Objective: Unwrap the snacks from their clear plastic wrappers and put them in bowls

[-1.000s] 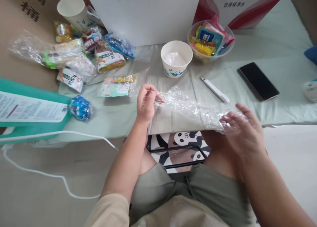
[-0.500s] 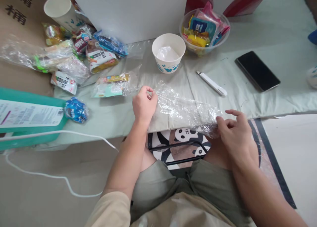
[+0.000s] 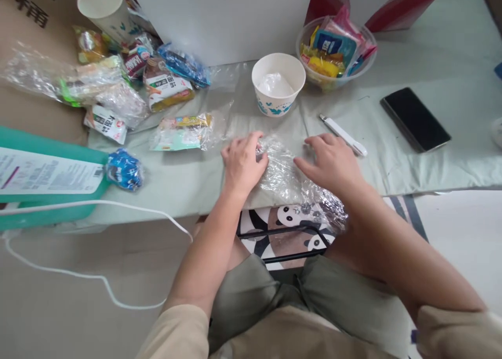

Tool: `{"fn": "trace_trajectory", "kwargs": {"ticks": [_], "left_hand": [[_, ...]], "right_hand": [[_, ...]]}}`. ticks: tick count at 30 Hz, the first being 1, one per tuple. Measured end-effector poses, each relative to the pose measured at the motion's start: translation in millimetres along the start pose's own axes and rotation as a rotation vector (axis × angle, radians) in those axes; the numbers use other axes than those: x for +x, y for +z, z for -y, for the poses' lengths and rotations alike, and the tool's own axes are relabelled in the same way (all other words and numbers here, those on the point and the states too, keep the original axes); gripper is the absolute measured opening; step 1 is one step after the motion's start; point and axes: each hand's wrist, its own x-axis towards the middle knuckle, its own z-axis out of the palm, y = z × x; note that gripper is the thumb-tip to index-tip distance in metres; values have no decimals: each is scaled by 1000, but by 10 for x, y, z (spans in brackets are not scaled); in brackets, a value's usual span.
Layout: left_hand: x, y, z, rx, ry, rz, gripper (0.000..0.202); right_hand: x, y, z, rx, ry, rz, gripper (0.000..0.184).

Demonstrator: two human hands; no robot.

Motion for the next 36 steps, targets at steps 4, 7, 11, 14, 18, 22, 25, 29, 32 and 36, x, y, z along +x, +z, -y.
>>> {"fn": "trace_trajectory", "kwargs": {"ticks": [4,7,11,14,18,22,25,29,32,36], "left_hand": [[20,-59,12,-296,106,158,45],[64,-127,40,-585,143,169,44],[133,-228,33,-863,-74,70,50],[120,-198,-25,-1060,-274,265,51],[48,-28,-144,-1043,-441,567,35],[56,29,-176,-840,-465,396,10],[80,-34,-115,-733,-432,356,16],[57,-109,-32,-744,-348,420,23],[32,-112,-12,-794,-311,423,27],[27,-104,-22,-905,-291,379,23]], "right_hand": [[181,124,74,79,-122,72,38],[215,15,113,267,-160,201,45],[244,-106,150,578,-64,340,17],[248,-49,159,887,67,190,21],[204,89,117,1092,190,-27,29],[114,122,-3,1109,215,159,40],[56,103,-88,1035,217,261,30],[37,106,-109,1063,133,249,42],[58,151,-79,1040,131,193,31],[87,234,-81,1067,141,62,18]]}}
